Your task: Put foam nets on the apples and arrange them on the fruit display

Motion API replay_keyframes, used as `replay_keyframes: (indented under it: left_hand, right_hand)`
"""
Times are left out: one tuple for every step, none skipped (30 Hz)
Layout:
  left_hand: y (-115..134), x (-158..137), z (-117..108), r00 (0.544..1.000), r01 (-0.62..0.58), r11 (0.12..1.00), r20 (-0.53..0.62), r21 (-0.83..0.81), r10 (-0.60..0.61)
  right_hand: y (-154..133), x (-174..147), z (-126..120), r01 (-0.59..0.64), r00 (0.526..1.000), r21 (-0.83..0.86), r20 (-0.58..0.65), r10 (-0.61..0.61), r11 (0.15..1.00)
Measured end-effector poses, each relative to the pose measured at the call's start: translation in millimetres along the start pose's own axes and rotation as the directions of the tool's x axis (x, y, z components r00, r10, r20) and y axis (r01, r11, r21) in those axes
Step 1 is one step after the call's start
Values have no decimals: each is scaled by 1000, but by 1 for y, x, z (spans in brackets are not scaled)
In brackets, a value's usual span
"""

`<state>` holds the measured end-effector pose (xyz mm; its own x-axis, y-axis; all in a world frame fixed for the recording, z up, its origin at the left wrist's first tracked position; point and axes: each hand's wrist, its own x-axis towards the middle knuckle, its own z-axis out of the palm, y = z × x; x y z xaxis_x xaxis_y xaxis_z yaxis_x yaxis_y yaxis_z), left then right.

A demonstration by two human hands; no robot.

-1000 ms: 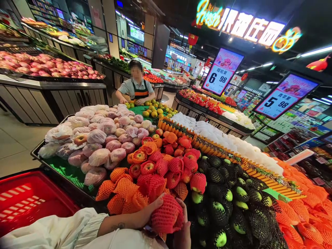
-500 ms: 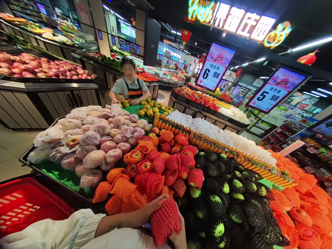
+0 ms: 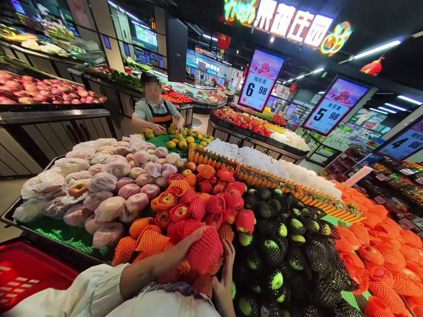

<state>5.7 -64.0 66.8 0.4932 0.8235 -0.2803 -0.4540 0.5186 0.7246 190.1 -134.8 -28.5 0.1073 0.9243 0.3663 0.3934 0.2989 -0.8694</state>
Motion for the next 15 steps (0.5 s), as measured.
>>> replay_keyframes:
  left_hand:
    - [13, 9, -3, 995, -78, 996, -53, 31, 79]
    - [27, 19, -7, 987, -126, 990, -93, 63, 131]
    - [43, 31, -13, 967, -192, 976, -150, 108, 207]
    - [59, 43, -19, 930, -266, 946, -209, 186, 303]
    - [76, 55, -26, 887, -334, 894, -222, 298, 406]
    - [92, 68, -34, 826, -383, 829, -251, 408, 505]
    - [107, 79, -43, 767, -393, 756, -266, 523, 583]
    - [119, 90, -51, 712, -383, 671, -260, 634, 652]
    - [129, 101, -60, 666, -348, 578, -239, 739, 707]
    - [136, 110, -68, 636, -290, 478, -206, 829, 744]
    - [141, 118, -75, 623, -227, 366, -154, 902, 767]
    - [143, 126, -82, 629, -156, 262, -109, 952, 770]
    - [142, 133, -88, 643, -82, 166, -75, 983, 762]
    - [140, 138, -94, 671, -11, 78, -51, 997, 739]
    - [137, 143, -98, 705, 56, -7, -35, 998, 709]
  right_hand:
    - [4, 1, 2, 19, 1000, -85, -3, -19, 996]
    - [9, 1, 4, 30, 1000, -180, 8, -29, 983]
    - [16, -1, 8, 40, 999, -286, 27, -33, 957]
    - [23, -3, 12, 51, 997, -394, 67, -27, 918]
    - [31, -6, 16, 45, 995, -487, 96, 2, 873]
    - [40, -9, 21, 47, 995, -548, 103, 12, 835]
    - [49, -12, 25, 44, 993, -586, 115, 30, 809]
    - [56, -14, 29, 32, 994, -607, 105, 40, 794]
    - [63, -15, 32, 36, 994, -617, 105, 36, 786]
    - [69, -16, 34, 58, 992, -619, 124, 24, 783]
    - [73, -15, 36, 67, 993, -622, 118, 9, 780]
    - [75, -14, 37, 69, 995, -627, 102, -6, 776]
    - [76, -13, 37, 78, 995, -631, 97, -21, 772]
    - [76, -12, 36, 89, 995, -634, 94, -38, 768]
    - [75, -10, 36, 100, 994, -636, 94, -52, 765]
